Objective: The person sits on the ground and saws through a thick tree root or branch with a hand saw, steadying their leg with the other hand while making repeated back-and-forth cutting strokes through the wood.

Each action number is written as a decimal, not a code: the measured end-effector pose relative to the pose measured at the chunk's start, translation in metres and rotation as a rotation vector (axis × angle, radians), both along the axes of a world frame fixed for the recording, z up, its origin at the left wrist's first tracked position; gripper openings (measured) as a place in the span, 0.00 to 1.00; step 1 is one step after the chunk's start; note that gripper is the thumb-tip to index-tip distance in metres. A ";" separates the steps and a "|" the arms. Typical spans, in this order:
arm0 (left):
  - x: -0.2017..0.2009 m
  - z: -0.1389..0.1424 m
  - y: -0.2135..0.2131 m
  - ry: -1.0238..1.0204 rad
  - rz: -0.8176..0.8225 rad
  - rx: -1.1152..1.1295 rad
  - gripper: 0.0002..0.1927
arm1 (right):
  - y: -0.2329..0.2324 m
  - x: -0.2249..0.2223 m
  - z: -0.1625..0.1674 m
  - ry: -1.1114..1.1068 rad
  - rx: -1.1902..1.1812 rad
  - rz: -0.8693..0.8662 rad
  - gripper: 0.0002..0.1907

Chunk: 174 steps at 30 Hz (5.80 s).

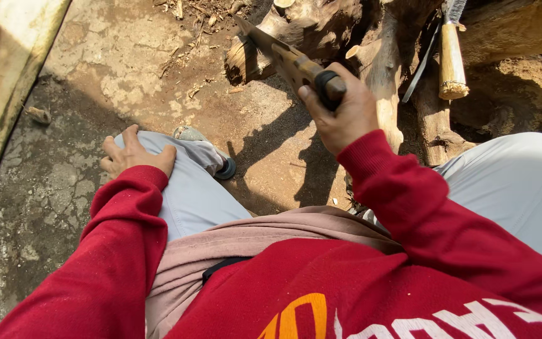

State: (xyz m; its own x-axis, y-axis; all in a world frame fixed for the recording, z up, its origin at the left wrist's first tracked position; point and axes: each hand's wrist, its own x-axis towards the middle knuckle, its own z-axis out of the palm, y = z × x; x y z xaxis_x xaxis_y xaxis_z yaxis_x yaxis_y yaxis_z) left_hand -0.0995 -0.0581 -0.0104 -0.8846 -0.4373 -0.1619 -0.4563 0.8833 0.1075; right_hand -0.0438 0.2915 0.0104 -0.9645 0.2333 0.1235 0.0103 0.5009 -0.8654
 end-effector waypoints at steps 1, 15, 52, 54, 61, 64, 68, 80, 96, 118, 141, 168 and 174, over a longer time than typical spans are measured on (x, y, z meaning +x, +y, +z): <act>0.000 -0.001 0.000 0.005 0.000 0.003 0.46 | -0.007 -0.012 -0.012 0.009 0.016 0.022 0.09; 0.013 -0.017 -0.022 0.055 0.016 0.031 0.45 | 0.023 0.042 -0.013 -0.056 -0.209 0.026 0.30; 0.003 0.019 -0.006 0.069 0.036 0.109 0.41 | 0.010 -0.032 0.125 -0.348 -0.212 0.199 0.28; 0.002 0.018 -0.006 0.040 0.061 0.095 0.41 | 0.014 -0.047 0.127 -0.351 -0.193 0.208 0.29; -0.001 0.014 -0.008 0.059 0.079 0.093 0.42 | -0.030 -0.165 0.058 -0.297 -0.106 0.281 0.30; -0.002 0.017 -0.010 0.068 0.054 0.134 0.42 | -0.028 -0.148 0.078 -0.357 -0.129 0.291 0.30; 0.000 0.022 -0.011 0.043 0.073 0.158 0.42 | 0.004 -0.082 0.133 -0.390 -0.202 0.293 0.29; -0.005 0.022 -0.010 0.036 0.075 0.159 0.41 | -0.043 -0.167 0.079 -0.387 -0.144 0.343 0.28; -0.012 0.026 -0.013 -0.025 0.098 0.160 0.43 | -0.024 -0.177 0.075 -0.311 0.050 0.298 0.19; -0.015 0.038 -0.010 0.053 0.057 0.193 0.42 | 0.022 -0.232 0.080 -0.583 -0.479 0.487 0.20; -0.022 0.040 -0.008 0.015 0.025 0.136 0.40 | 0.042 -0.188 0.152 -0.572 -0.315 0.438 0.14; -0.021 0.056 -0.012 -0.026 0.042 0.124 0.39 | -0.034 -0.269 0.098 -0.583 -0.342 0.510 0.15; -0.023 0.048 -0.012 -0.041 0.035 0.135 0.38 | 0.032 -0.257 0.132 -1.010 -1.272 0.968 0.17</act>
State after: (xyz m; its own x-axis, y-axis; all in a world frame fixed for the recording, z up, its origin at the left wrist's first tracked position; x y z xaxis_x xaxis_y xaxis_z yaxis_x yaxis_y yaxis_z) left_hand -0.1230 -0.0697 0.0373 -0.8610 -0.4391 -0.2567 -0.4925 0.8458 0.2052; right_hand -0.3012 0.3234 0.1425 -0.3918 -0.8760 -0.2811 0.8269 -0.2013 -0.5251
